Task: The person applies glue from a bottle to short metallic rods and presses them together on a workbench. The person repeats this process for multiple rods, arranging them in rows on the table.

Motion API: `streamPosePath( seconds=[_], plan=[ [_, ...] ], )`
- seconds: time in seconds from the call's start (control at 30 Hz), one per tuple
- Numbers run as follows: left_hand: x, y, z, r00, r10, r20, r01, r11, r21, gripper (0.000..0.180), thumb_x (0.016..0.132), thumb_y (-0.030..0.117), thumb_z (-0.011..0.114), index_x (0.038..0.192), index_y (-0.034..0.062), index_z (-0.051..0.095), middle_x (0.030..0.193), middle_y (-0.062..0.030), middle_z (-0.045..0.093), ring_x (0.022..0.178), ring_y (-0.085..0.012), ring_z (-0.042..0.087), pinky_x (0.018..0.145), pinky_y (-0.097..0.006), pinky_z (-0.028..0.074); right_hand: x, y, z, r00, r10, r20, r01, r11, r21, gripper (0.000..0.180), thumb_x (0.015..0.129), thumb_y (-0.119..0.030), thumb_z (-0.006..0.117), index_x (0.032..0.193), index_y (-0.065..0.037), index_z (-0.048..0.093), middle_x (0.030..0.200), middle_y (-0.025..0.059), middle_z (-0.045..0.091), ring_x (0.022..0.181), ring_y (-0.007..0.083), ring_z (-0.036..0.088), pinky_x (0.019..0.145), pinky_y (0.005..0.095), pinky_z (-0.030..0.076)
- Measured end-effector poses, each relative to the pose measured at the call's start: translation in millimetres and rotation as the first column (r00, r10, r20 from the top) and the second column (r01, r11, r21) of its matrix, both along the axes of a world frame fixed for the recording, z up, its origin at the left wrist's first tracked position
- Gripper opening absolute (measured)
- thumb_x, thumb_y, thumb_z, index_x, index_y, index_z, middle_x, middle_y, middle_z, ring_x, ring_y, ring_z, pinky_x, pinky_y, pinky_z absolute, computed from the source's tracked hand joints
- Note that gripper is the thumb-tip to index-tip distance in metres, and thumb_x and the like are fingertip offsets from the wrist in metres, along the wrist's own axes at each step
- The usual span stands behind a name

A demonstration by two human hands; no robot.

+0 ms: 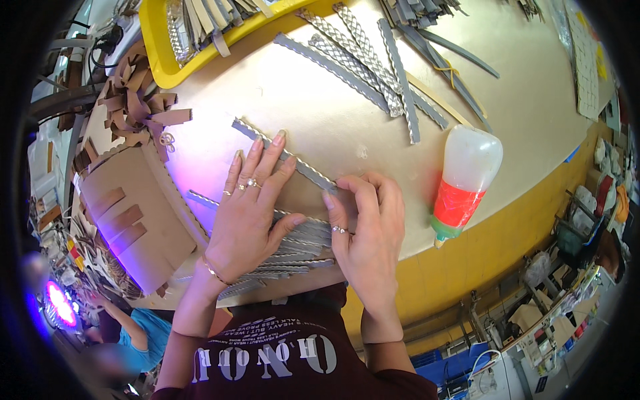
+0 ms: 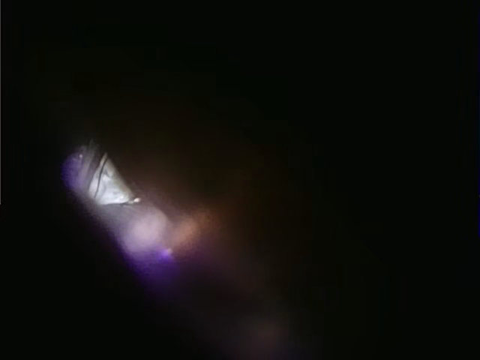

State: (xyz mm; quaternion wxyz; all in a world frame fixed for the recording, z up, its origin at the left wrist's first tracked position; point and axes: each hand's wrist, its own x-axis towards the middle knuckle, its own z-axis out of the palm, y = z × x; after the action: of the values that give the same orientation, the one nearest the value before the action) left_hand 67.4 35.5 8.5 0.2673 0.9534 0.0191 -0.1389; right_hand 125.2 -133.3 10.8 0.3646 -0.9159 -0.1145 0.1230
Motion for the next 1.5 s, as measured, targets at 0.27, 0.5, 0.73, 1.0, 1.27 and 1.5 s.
streamPosePath(
  seconds=[0.27,0.5,0.73,1.0,1.27,1.5],
  plan=[
    [-8,-10,-3,0.999,0.044,0.009,-0.044,0.999,-0.007,0.079,0.087,0.042,0.065,0.149,0.0048,0.034,0.159,-0.0219,0.019,0.147,-0.0423,0.018,0.118,-0.056,0.015,-2,5,-2,1.0,-0.02,0.024,0.021,0.999,-0.043,0.018,0.083,-0.011,0.074,0.097,-0.003,0.065,0.095,0.0122,0.056,0.088,0.0299,0.056,0.076,0.0394,0.046],
    [-13,-20,-2,0.99,0.142,0.004,-0.142,0.99,-0.002,0.081,0.09,0.047,0.06,0.152,0.0068,0.03,0.159,-0.025,0.016,0.146,-0.0454,0.015,0.117,-0.058,0.012,-5,9,2,0.989,0.113,0.096,-0.1,0.985,-0.139,0.015,0.083,-0.012,0.073,0.095,-0.005,0.067,0.096,0.0105,0.058,0.092,0.0278,0.056,0.078,0.0399,0.042],
    [-3,4,-6,0.991,0.046,0.128,-0.051,0.998,0.034,0.068,0.088,0.039,0.066,0.143,0.0049,0.044,0.155,-0.0167,0.034,0.144,-0.0385,0.027,0.117,-0.054,0.019,5,11,17,0.893,0.448,-0.033,-0.45,0.89,-0.073,0.022,0.084,-0.014,0.07,0.105,-0.008,0.067,0.099,0.0077,0.061,0.097,0.0259,0.057,0.082,0.0383,0.039],
    [19,0,-11,0.916,0.247,0.315,-0.253,0.967,-0.021,0.04,0.079,0.012,0.071,0.118,0.0062,0.064,0.134,-0.0131,0.053,0.121,-0.0305,0.051,0.102,-0.045,0.038,30,8,25,0.943,0.32,0.09,-0.301,0.937,-0.177,0.024,0.086,-0.014,0.071,0.108,-0.007,0.067,0.099,0.0103,0.064,0.094,0.028,0.059,0.084,0.0388,0.042],
    [13,28,-8,0.935,0.151,0.32,-0.209,0.966,0.153,0.04,0.074,0.002,0.067,0.113,0.0105,0.068,0.126,-0.0099,0.058,0.109,-0.0285,0.057,0.099,-0.042,0.04,37,-5,23,0.991,0.117,0.059,-0.11,0.988,-0.107,0.022,0.089,-0.017,0.069,0.107,-0.005,0.066,0.096,0.0118,0.063,0.086,0.0295,0.062,0.077,0.0383,0.048],
    [-9,23,-1,0.964,0.114,0.241,-0.139,0.986,0.093,0.052,0.082,0.008,0.068,0.133,0.0093,0.056,0.147,-0.0149,0.044,0.136,-0.0349,0.042,0.114,-0.049,0.028,19,5,11,1.0,0.024,-0.013,-0.024,1.0,0.006,0.02,0.084,-0.011,0.074,0.097,0.001,0.064,0.084,0.0106,0.063,0.071,0.0201,0.058,0.068,0.0318,0.048]
  ],
)
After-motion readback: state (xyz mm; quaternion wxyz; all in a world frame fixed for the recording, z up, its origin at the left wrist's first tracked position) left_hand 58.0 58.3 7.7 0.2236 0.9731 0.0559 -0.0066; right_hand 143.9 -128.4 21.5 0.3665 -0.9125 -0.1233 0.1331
